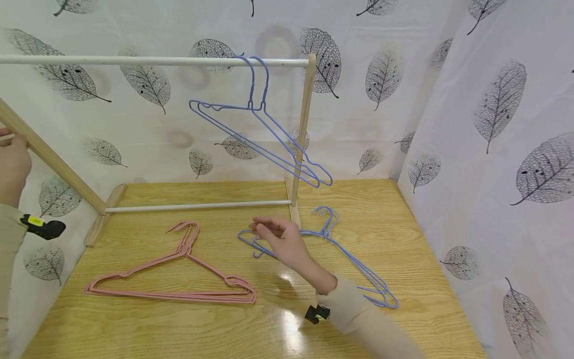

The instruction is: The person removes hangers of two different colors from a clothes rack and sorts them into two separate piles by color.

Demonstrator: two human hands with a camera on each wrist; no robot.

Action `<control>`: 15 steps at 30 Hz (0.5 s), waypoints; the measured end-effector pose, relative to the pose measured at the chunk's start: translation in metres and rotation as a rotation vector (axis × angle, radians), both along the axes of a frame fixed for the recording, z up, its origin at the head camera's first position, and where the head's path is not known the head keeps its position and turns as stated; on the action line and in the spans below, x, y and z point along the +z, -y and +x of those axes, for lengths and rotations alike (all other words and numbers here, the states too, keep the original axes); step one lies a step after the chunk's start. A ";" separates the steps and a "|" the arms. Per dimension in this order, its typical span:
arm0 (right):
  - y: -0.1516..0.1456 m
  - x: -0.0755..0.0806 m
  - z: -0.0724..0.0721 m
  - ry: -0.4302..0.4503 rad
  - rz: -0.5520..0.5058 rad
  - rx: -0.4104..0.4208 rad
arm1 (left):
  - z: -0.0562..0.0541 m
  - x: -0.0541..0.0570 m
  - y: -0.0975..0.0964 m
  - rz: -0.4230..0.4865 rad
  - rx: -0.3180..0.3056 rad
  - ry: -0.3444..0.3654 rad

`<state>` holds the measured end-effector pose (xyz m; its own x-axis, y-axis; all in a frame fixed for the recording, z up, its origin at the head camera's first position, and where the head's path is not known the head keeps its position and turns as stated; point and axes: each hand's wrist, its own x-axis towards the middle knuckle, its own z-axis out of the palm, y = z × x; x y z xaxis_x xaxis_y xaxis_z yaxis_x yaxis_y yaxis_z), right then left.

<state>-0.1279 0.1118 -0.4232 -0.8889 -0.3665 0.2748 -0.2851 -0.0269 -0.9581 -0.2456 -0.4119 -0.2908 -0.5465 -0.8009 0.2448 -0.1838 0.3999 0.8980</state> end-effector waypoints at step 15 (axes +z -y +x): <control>-0.042 0.062 -0.028 -0.157 -0.098 -0.159 | 0.006 0.011 -0.012 0.030 -0.007 0.070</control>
<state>-0.1559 0.1542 -0.3609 -0.8767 -0.1900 0.4418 -0.4388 -0.0602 -0.8966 -0.2394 -0.4002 -0.2794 -0.5672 -0.8033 0.1815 -0.2436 0.3742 0.8948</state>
